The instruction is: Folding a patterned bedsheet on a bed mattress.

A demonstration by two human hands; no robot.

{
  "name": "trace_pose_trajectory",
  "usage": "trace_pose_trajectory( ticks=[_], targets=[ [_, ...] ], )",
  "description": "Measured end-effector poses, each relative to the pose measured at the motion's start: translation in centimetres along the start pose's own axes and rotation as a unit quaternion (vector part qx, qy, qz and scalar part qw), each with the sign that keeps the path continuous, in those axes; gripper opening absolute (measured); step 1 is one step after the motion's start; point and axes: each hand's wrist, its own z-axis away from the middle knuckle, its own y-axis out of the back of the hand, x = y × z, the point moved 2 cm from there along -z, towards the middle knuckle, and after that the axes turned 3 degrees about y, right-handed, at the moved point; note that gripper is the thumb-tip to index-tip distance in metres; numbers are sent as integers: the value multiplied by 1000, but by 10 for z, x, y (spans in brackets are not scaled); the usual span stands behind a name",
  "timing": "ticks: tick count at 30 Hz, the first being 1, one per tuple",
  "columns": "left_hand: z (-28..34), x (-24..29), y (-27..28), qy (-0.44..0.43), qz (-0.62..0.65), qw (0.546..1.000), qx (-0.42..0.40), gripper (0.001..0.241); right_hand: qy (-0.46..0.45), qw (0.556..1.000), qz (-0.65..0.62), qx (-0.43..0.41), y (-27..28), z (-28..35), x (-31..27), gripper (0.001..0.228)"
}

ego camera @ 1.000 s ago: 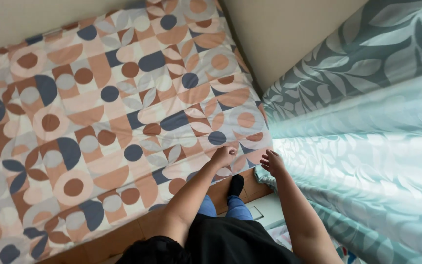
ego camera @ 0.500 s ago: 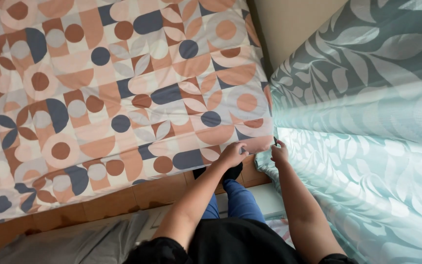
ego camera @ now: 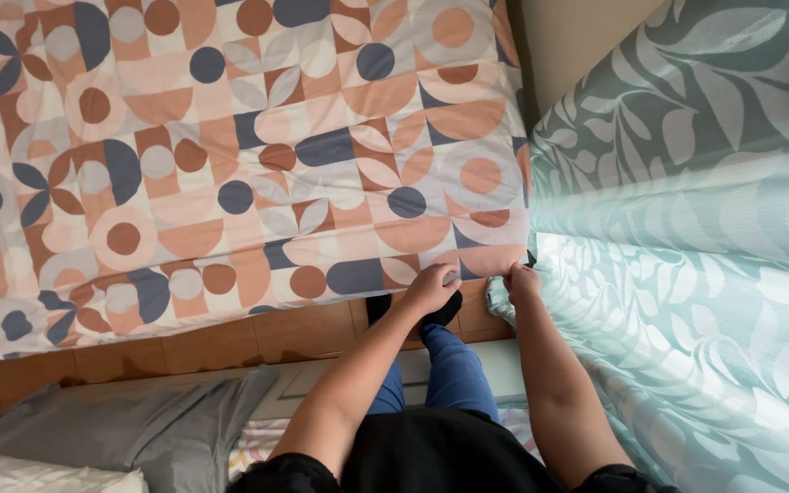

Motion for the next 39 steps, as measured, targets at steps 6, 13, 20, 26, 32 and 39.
trace_pose_trajectory(
  ticks=[6, 13, 20, 26, 32, 39],
  targets=[
    [10, 15, -5, -33, 13, 999, -8, 40, 35, 978, -154, -139, 2, 46, -17, 2],
    [33, 100, 53, -212, -35, 947, 238, 64, 146, 902, -137, -383, -85, 283, -141, 14],
    [92, 162, 172, -161, 62, 954, 244, 42, 136, 824, -106, -540, -145, 394, -208, 12],
    [117, 127, 219, -178, 67, 947, 259, 35, 109, 813, -11, -571, -199, 431, -197, 14],
    [148, 88, 273, -190, 35, 927, 320, 29, 118, 899, 32, -421, -258, 452, -200, 20],
    [190, 86, 302, -248, 14, 933, 259, 39, 145, 921, 178, -314, -320, 402, -191, 30]
  ],
)
